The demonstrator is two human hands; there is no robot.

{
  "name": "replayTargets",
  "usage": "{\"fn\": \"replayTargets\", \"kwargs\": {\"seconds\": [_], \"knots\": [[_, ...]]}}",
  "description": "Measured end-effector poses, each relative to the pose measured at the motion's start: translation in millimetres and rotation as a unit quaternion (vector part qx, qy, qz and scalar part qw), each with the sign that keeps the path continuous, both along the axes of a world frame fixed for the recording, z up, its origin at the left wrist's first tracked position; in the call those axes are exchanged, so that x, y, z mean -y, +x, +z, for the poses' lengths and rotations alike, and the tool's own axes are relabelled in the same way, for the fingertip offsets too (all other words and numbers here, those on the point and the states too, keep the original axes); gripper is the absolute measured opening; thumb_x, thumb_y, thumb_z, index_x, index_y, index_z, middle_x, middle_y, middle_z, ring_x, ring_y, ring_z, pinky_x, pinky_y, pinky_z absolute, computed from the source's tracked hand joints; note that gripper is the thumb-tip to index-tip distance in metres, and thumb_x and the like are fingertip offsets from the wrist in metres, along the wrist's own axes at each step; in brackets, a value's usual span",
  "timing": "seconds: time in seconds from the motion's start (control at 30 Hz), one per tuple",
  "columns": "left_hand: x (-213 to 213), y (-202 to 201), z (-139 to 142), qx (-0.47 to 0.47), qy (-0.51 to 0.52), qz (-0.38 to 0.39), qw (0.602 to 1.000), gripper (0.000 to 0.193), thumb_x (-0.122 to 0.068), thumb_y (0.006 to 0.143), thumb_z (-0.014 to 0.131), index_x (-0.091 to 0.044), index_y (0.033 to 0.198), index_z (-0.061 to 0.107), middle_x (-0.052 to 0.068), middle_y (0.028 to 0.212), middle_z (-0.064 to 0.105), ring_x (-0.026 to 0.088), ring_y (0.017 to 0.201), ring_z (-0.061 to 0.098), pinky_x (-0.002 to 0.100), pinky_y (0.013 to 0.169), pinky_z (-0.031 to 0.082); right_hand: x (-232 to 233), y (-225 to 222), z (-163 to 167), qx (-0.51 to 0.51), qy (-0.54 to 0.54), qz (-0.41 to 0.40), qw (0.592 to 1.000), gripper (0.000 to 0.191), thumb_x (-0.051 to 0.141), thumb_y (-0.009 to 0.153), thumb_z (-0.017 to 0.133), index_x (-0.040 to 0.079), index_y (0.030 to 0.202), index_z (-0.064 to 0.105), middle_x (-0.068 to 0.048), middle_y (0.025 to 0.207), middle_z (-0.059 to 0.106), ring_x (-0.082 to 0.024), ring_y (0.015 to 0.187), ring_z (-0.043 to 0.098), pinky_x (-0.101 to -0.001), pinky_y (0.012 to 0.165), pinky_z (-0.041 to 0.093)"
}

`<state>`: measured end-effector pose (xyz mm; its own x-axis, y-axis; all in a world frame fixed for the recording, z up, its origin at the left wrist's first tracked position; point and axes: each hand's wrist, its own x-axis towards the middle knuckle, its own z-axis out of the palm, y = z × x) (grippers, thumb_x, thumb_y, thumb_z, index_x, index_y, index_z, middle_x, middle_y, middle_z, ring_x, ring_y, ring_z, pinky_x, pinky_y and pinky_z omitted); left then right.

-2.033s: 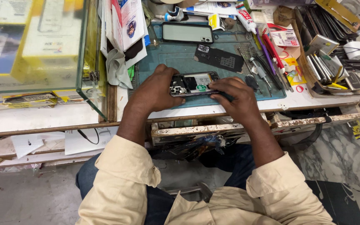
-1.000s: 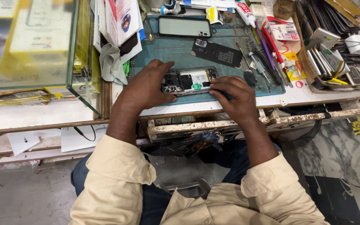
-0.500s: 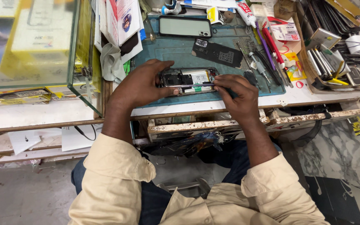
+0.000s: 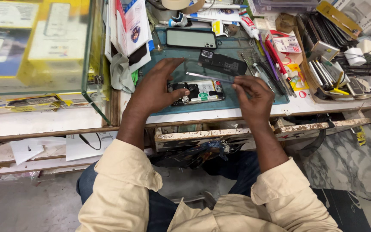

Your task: The person uses scissors to cut a small plastic bag, then handles a disassembled smartphone, removing the back cover and inspecting the internal components including the battery and motherboard. The person places the back cover aside and continues to manipulate the phone internals.

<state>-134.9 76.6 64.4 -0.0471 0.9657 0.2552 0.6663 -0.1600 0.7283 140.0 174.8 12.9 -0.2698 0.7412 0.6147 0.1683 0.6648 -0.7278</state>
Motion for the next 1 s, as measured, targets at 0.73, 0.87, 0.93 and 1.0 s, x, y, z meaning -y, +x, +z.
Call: {"fn": "replayTargets", "kwargs": {"seconds": [0.73, 0.87, 0.93, 1.0], "knots": [[3.5, -4.0, -10.9, -0.143, -0.064, 0.034, 0.987, 0.089, -0.041, 0.05, 0.1, -0.007, 0.126, 0.069, 0.013, 0.122, 0.061, 0.033, 0.123, 0.053, 0.044, 0.105, 0.043, -56.6, 3.1, -5.6, 0.033, 0.03, -0.058, 0.997, 0.018, -0.013, 0.09, 0.076, -0.003, 0.105, 0.076, -0.015, 0.114, 0.073, -0.019, 0.104, 0.074, -0.03, 0.092, 0.06], [4.8, -4.0, -12.3, -0.149, -0.049, 0.031, 0.987, 0.085, -0.04, 0.053, 0.099, -0.007, 0.125, 0.07, 0.013, 0.119, 0.061, 0.033, 0.121, 0.053, 0.044, 0.104, 0.043, -55.3, 3.3, -4.9, 0.016, 0.013, -0.05, 0.999, 0.017, -0.012, 0.091, 0.076, -0.003, 0.105, 0.076, -0.015, 0.114, 0.073, -0.019, 0.104, 0.074, -0.0291, 0.093, 0.062], [5.1, -3.0, -12.5, -0.151, -0.064, 0.037, 0.986, 0.084, -0.04, 0.052, 0.099, -0.008, 0.125, 0.07, 0.013, 0.118, 0.061, 0.033, 0.121, 0.053, 0.044, 0.104, 0.043, -54.8, 2.2, -4.5, 0.021, 0.01, -0.056, 0.998, 0.017, -0.012, 0.09, 0.076, -0.003, 0.104, 0.077, -0.015, 0.114, 0.073, -0.019, 0.104, 0.074, -0.0289, 0.092, 0.062], [4.6, -2.7, -12.2, -0.152, -0.065, 0.04, 0.985, 0.082, -0.039, 0.053, 0.099, -0.009, 0.125, 0.071, 0.012, 0.116, 0.061, 0.032, 0.12, 0.053, 0.044, 0.103, 0.043, -55.0, 0.4, -3.7, 0.036, 0.01, -0.07, 0.997, 0.016, -0.011, 0.088, 0.077, -0.003, 0.103, 0.077, -0.015, 0.113, 0.073, -0.019, 0.104, 0.074, -0.0294, 0.09, 0.059]]}}
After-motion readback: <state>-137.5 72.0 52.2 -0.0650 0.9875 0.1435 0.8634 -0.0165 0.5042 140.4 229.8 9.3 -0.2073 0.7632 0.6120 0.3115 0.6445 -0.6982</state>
